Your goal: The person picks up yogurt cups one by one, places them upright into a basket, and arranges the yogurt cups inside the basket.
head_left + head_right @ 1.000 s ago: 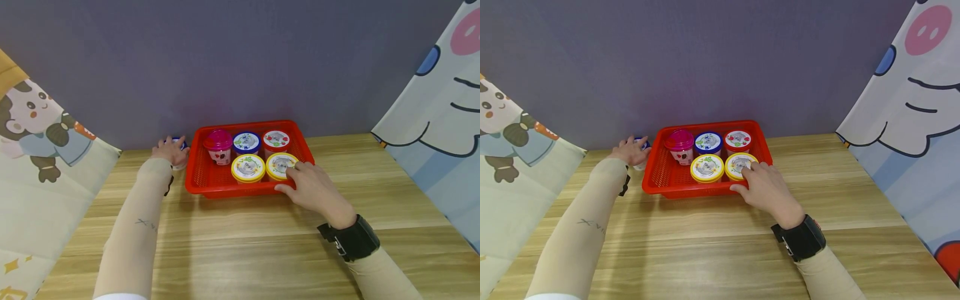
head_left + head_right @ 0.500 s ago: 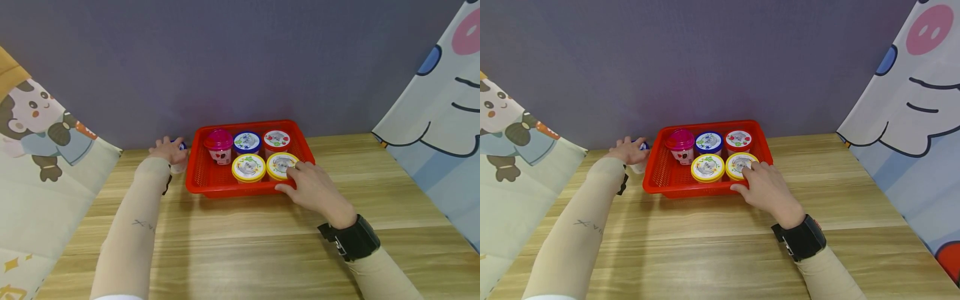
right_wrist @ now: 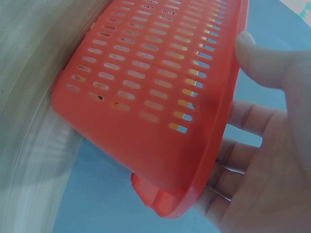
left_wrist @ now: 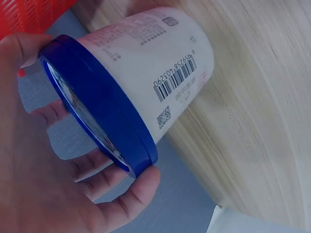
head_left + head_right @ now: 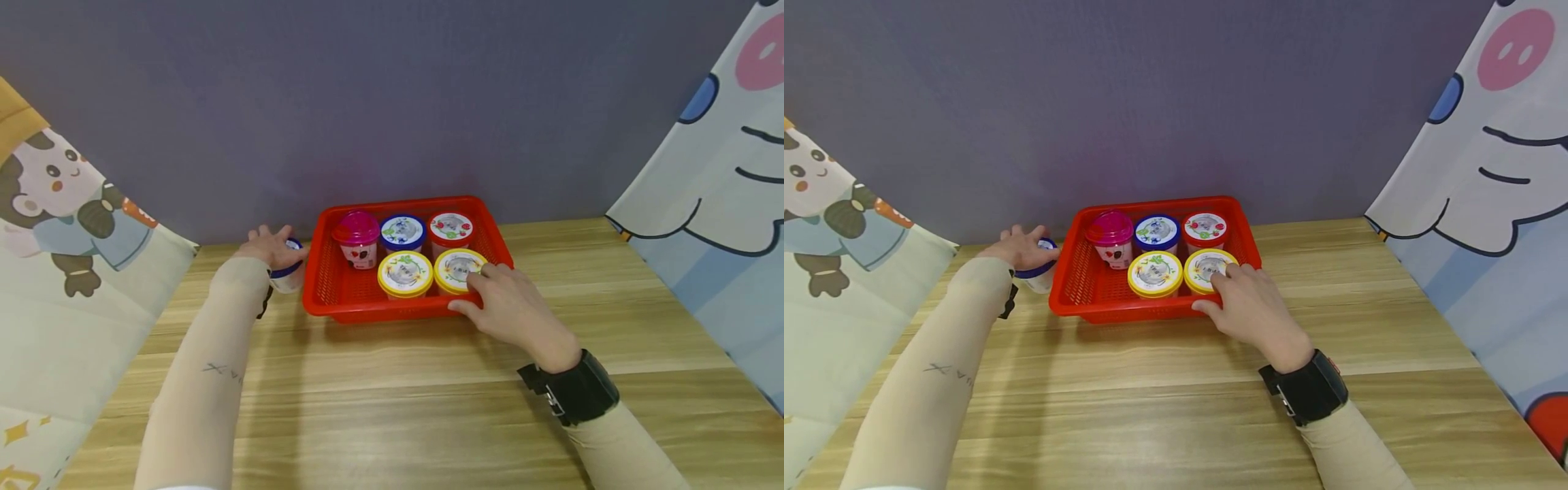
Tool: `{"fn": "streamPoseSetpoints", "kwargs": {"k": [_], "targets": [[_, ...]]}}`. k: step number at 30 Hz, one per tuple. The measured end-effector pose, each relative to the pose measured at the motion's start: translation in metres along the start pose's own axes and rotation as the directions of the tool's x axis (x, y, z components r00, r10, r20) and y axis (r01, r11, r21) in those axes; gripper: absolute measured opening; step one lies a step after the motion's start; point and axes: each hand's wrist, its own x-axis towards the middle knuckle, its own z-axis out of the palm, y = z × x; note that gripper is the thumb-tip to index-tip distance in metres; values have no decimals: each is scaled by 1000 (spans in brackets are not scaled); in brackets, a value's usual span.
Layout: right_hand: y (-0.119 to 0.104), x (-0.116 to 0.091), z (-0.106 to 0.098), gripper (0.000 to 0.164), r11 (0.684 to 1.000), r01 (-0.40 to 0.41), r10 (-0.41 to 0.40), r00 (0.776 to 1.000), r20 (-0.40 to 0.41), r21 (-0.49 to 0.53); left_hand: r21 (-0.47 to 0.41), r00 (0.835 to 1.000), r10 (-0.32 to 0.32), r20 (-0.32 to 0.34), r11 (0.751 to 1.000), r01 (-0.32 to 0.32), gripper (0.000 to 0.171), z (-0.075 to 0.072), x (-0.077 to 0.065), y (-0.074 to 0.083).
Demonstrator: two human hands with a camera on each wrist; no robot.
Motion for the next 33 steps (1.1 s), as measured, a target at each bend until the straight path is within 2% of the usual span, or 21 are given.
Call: {"fn": "streamPoseSetpoints", "kwargs": {"k": [5,13,25,33], "targets": [[0,0,-1,48,1000,-2,2,1000,7,2,11,1000,-6,-2,1000,6,89,1,-2,0],[0,0,-1,48,1000,-4,4,1000,10,5,43,999,-5,35,999,3,93,-1,-8,2],[0,1,-1,49,1000,-1,1,1000,13,-1,18,1000,10,11,1000,-10,85,-8,-13,4],[-1,0,-2,49,1000,-3,3,1000,16,-9,8,998,48,-41,999,-48,71,-11,-18,4]]}}
